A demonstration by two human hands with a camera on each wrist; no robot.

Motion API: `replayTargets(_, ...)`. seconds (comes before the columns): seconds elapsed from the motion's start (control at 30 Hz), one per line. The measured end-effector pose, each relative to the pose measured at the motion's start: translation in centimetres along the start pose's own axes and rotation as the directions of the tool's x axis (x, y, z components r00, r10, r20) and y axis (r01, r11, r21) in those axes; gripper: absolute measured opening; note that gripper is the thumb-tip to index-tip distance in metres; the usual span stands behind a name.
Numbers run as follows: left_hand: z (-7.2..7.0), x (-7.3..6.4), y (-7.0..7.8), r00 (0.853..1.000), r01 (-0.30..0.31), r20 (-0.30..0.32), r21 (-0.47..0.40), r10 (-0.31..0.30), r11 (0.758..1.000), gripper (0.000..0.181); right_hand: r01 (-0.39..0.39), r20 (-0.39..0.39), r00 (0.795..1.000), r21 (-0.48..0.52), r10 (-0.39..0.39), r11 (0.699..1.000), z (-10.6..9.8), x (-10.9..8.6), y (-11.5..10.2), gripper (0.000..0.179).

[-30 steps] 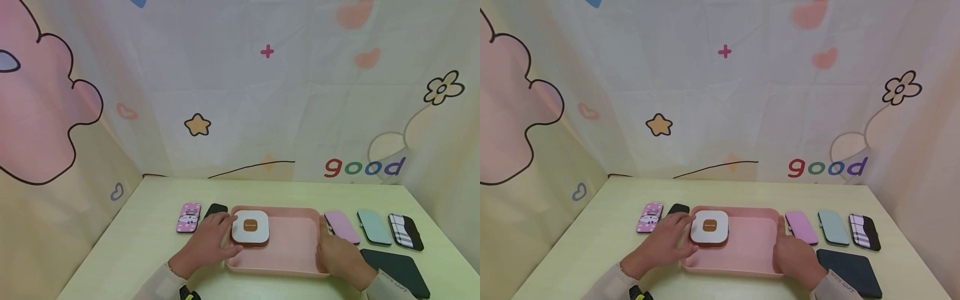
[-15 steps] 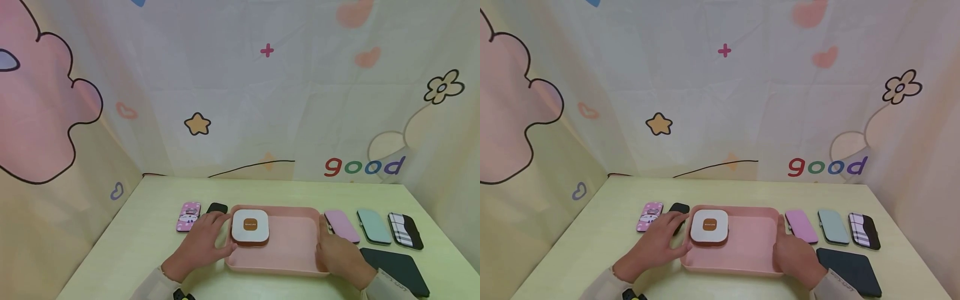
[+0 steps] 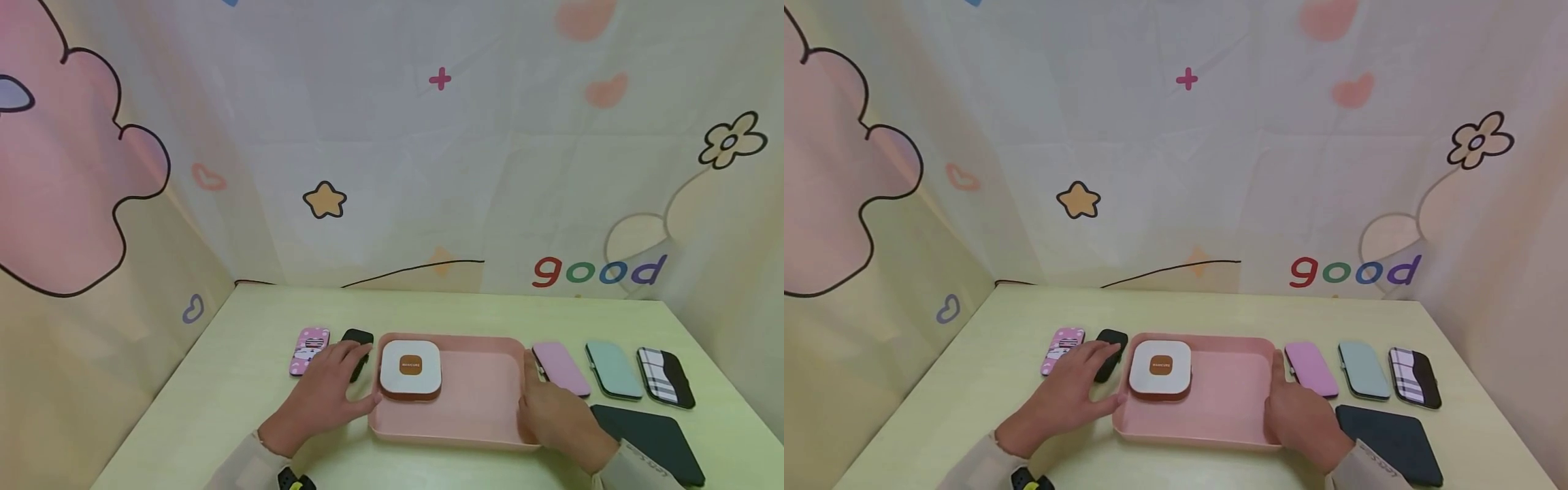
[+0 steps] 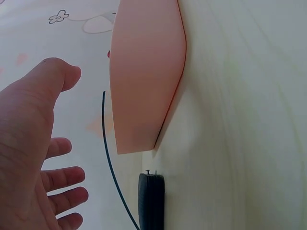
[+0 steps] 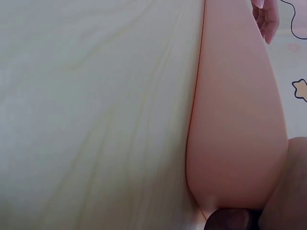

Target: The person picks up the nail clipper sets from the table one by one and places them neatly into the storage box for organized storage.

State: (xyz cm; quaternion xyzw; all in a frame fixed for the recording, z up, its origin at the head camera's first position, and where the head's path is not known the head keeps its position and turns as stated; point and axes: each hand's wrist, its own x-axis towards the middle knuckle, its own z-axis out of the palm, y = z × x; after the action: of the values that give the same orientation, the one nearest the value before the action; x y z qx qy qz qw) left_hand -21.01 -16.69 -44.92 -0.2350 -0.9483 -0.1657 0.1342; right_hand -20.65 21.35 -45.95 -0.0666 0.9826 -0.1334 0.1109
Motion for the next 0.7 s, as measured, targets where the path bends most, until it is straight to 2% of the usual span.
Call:
replayTargets(0.17, -0.4, 0.1, -0.6, 1.000, -0.001, 0.001, -0.007, 0.001, 1.000, 0.079, -0.006, 0.004, 1.000, 0.002, 0.006, 1.000, 0.0, 0.0, -0.1, 0.075)
replayTargets(0.37, -0.8, 0.4, -1.8, 0.998, 0.038, 0.055, 0.034, -0.040, 0.999, 0.079, 0.006, -0.014, 1.000, -0.012, -0.006, 1.000, 0.1, 0.0, 0.1, 0.076)
replayTargets(0.57, -1.2, 1.2, -3.0, 0.999, 0.012, 0.035, 0.061, -0.014, 0.998, 0.079, 0.015, -0.024, 1.000, -0.009, -0.015, 1.000, 0.2, 0.0, 0.3, 0.076)
replayTargets(0.7, -1.2, 1.3, -3.7, 0.998, 0.021, 0.065, 0.079, -0.026, 0.997, 0.082, 0.029, -0.034, 0.999, -0.005, -0.029, 1.000, 0.3, 0.1, 0.2, 0.075)
